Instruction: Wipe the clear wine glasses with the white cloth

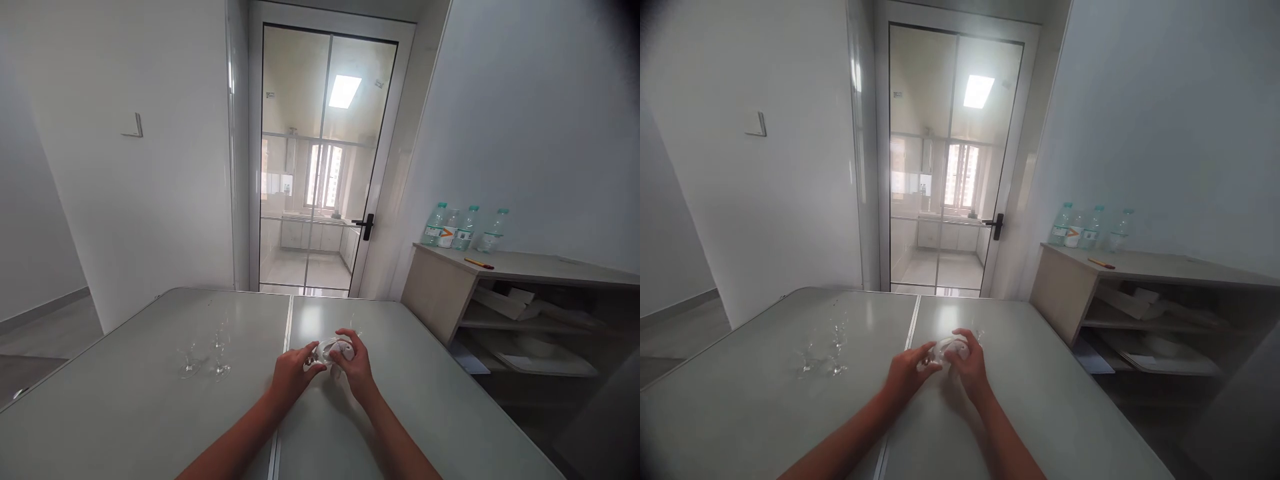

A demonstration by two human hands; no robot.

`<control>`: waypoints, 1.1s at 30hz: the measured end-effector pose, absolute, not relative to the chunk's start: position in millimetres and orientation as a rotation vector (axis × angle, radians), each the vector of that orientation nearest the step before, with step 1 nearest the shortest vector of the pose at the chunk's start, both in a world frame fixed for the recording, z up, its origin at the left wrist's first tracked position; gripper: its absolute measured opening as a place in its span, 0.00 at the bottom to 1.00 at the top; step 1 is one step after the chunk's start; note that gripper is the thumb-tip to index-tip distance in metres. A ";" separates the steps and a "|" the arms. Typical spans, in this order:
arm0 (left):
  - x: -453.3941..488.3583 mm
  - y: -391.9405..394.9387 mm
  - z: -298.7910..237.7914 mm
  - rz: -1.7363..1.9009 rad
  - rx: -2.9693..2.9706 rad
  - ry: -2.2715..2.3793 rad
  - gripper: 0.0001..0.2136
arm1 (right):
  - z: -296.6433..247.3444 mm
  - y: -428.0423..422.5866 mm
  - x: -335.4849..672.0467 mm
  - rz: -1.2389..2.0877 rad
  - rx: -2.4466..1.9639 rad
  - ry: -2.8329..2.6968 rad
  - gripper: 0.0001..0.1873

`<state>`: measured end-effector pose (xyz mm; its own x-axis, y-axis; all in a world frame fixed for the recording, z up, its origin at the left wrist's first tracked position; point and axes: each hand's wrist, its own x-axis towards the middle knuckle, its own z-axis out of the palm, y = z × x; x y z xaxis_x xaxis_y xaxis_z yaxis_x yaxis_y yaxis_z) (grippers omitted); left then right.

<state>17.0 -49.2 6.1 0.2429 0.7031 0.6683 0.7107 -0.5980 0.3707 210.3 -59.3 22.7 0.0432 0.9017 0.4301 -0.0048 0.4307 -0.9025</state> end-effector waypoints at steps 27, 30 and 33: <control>1.1 -39.4 -4.0 -1.358 -2.564 -1.233 0.16 | 31.6 -60.3 206.0 0.833 -0.988 -1.594 0.24; 1.8 -39.7 -0.8 -1.398 -2.597 -1.343 0.16 | 30.8 -58.0 206.7 0.914 -0.996 -1.517 0.23; 4.4 -40.0 0.1 -1.459 -2.637 -1.385 0.18 | 36.3 -61.2 205.8 0.912 -1.001 -1.348 0.22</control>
